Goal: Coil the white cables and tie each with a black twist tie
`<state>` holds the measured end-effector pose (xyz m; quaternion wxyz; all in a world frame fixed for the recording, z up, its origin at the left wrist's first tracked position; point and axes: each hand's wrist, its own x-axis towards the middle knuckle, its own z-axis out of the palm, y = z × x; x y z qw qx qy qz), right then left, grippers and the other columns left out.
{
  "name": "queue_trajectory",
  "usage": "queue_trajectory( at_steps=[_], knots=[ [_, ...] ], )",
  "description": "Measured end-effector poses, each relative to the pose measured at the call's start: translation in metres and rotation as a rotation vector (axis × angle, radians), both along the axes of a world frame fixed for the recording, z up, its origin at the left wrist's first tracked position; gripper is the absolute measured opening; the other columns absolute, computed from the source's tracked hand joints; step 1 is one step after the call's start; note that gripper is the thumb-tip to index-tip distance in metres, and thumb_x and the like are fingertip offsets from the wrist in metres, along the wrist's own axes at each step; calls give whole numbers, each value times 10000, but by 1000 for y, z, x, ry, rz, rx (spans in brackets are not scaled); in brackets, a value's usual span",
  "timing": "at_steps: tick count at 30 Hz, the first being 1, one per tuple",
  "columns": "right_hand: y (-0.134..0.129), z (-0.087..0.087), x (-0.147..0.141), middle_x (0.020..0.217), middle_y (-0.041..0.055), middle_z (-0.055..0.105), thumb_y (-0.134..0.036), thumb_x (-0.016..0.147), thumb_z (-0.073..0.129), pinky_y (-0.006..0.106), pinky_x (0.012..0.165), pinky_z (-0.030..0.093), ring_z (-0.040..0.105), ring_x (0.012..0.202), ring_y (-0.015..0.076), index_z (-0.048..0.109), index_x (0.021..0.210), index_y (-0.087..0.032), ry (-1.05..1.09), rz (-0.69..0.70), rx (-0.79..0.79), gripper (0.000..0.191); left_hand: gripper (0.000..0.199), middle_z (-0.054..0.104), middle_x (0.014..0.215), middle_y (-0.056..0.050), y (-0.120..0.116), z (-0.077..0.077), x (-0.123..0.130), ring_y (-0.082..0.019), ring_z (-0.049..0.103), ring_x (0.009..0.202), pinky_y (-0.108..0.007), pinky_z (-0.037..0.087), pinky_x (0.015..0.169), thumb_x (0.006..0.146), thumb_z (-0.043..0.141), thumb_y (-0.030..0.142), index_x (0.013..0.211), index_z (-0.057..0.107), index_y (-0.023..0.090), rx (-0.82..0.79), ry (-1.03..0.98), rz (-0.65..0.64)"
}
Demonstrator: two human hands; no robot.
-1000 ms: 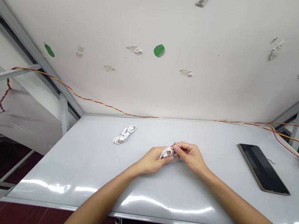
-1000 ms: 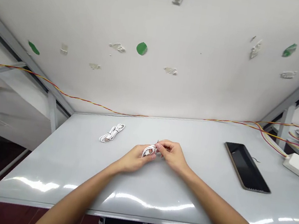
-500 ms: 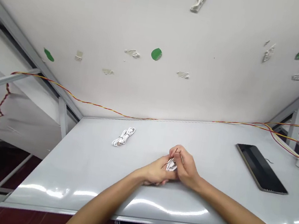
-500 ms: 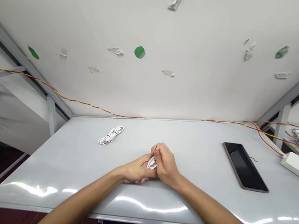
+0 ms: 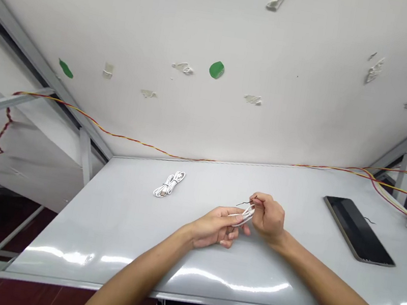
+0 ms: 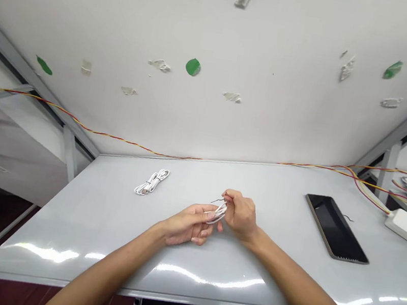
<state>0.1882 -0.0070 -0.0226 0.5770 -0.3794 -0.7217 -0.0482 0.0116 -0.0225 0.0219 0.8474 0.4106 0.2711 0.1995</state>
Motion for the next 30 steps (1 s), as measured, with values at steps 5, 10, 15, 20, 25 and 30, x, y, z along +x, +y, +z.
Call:
queue_trajectory(
  at_steps=[5,10,15,20,25,30],
  knots=[
    [2,2,1,680,-5,635,-231,977,447,246,496,439,559,495,115,576,874,-228,83,5,-113,164,455,479,782,-10,0,-9,4,-46,261,561,-213,213,505,799,694,563,828,571,127,79,3,83],
    [8,27,10,740,13,591,-385,967,503,281,598,485,567,609,135,604,835,-211,461,31,-416,240,488,343,657,45,10,-16,-1,-51,242,523,-235,155,503,803,649,605,746,572,126,377,247,255],
    [18,32,24,667,8,599,-484,875,615,272,547,461,537,565,135,695,806,-198,424,170,-710,305,443,386,727,22,23,0,-23,-60,266,563,-242,168,526,838,666,522,1014,654,116,329,50,290],
    [10,23,10,760,36,672,-422,830,678,291,632,474,596,694,168,733,842,-204,314,407,-781,226,787,433,706,38,18,4,-23,-83,331,594,-232,219,546,801,748,438,1454,369,217,164,-17,137],
    [7,22,4,809,47,604,-456,784,725,308,622,464,548,700,158,735,746,-180,438,612,-949,278,513,434,724,24,13,2,-16,-86,348,628,-219,218,536,772,764,463,1151,582,169,119,18,8],
    [3,23,0,773,10,537,-425,700,795,267,573,426,487,642,117,673,633,-164,560,706,-1156,296,400,402,712,30,15,3,-18,-78,292,610,-224,221,546,816,715,482,971,584,138,145,35,-25]
  ],
)
